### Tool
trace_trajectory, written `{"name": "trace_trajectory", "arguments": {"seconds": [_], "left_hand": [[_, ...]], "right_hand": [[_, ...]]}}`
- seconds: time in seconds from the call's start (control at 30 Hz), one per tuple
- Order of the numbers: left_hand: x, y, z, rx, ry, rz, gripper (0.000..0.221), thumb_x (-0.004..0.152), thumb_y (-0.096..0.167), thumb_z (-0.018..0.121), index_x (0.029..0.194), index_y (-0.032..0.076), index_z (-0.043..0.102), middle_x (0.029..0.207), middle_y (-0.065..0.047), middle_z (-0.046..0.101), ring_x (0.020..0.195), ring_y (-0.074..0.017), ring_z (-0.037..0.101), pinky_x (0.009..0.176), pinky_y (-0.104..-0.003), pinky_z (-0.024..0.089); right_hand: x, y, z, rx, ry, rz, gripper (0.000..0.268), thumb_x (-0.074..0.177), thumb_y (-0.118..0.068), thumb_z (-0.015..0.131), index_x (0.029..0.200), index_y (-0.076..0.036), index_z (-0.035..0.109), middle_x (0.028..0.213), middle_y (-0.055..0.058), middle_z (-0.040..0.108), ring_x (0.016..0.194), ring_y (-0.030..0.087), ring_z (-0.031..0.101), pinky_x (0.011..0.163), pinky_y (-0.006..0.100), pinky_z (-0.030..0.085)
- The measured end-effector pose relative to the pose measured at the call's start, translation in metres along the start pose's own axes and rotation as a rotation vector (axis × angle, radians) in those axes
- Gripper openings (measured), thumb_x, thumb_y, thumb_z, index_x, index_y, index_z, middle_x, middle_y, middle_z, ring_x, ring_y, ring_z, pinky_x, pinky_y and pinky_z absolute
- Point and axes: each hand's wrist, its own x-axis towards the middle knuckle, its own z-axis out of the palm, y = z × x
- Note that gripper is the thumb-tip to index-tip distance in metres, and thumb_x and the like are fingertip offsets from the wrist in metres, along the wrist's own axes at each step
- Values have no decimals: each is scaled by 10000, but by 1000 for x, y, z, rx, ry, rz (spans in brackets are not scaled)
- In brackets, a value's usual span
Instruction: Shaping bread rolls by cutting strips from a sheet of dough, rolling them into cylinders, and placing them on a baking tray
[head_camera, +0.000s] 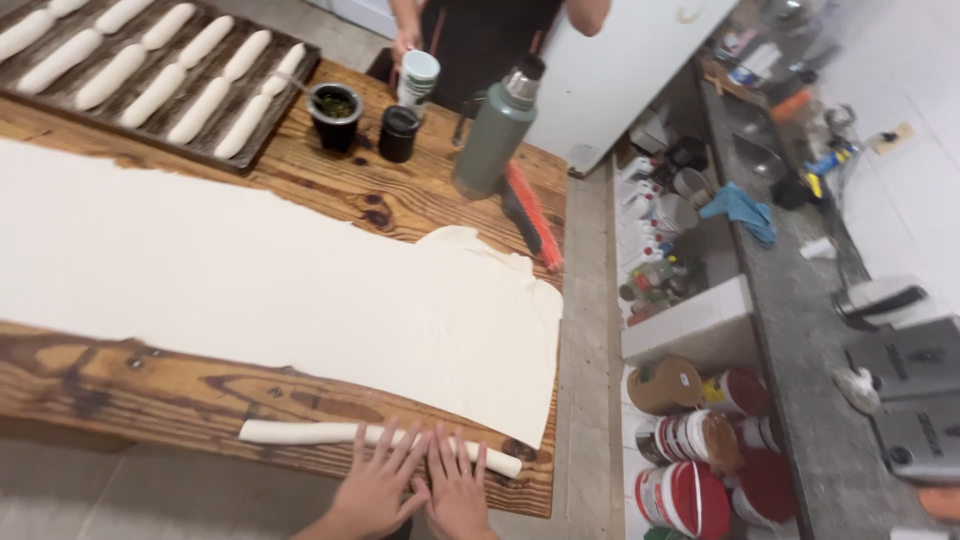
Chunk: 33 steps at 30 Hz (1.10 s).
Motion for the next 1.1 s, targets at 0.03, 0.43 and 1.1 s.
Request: {"name": "trace_trajectory", "arguments": {"seconds": [0.03, 0.43, 1.1], "left_hand": [[19, 0, 4, 10, -5, -19, 879, 968, 731, 269, 1653, 187, 187, 1708, -39, 185, 1608, -349, 74, 1255, -668, -8], [-24, -6, -9, 263, -73, -146, 1043, 894, 905, 187, 1684, 233, 78, 1717, -62, 117, 1578, -346, 104, 1220, -698, 75], [21, -129, 32, 402, 17, -347, 769, 972, 766, 133, 1641, 387, 109, 1754, -103, 38, 1602, -421, 31, 1147, -758, 98]], "right_hand": [[25, 8, -13, 11, 2, -19, 816, 967, -641, 375, 1628, -185, 226, 1724, -42, 194, 1580, 240, 164, 1282, 564, 28], [-24, 18, 9, -22, -28, 60, 834, 931, -795, 340, 1645, -378, 235, 1690, -121, 242, 1535, 134, 234, 1204, 426, 197], [8, 110, 47, 282, -608, 486, 667, 1035, -529, 179, 1642, -271, 76, 1712, 40, 80, 1575, 275, 77, 1238, 516, 86]]}}
